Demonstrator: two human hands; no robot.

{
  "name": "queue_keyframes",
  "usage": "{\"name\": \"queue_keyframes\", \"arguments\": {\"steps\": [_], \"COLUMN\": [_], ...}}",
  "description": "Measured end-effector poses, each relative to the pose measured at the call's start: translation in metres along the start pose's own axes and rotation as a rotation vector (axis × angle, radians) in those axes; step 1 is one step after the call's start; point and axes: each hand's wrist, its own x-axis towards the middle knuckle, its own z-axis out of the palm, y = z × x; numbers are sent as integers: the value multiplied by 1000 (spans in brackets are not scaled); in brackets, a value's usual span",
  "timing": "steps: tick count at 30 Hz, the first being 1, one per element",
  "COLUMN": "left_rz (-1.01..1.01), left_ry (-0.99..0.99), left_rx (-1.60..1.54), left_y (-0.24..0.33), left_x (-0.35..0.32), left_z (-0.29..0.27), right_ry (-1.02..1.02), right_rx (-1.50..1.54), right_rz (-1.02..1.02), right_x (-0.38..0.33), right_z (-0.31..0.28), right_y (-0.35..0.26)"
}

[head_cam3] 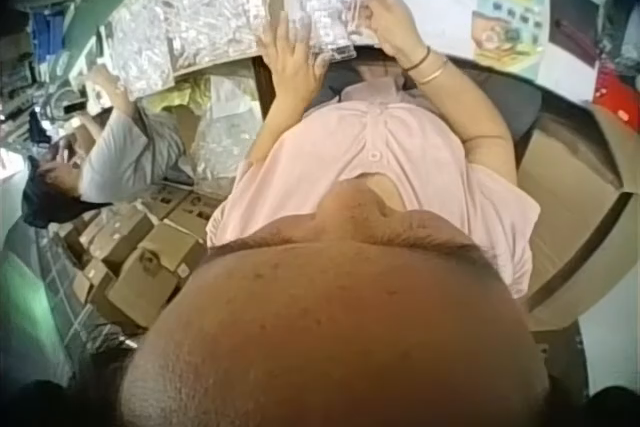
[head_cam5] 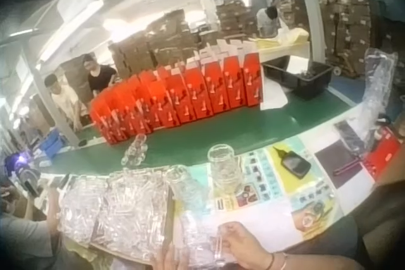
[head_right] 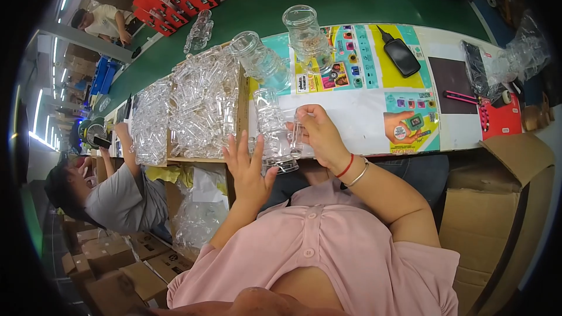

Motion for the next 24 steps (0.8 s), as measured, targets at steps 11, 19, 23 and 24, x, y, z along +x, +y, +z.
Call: {"name": "queue_keyframes", "arguments": {"steps": [11, 19, 23, 24], "left_rz": [-80, -346, -307, -266], "left_ry": [271, 30, 149, 121], "left_rx": [-771, -1800, -1742, -1720], "left_y": [15, 32, 39, 39], "left_x": [2, 7, 5, 6], "left_z": [1, -38, -51, -51], "right_ry": [-59, -365, -336, -332], "right_rx": [110, 107, -227, -205], "right_rz": [-181, -207, -446, -462], "right_x": [-50, -79, -81, -81], "right_z": [7, 16, 8, 7], "right_y": [-21, -62, -56, -54]}}
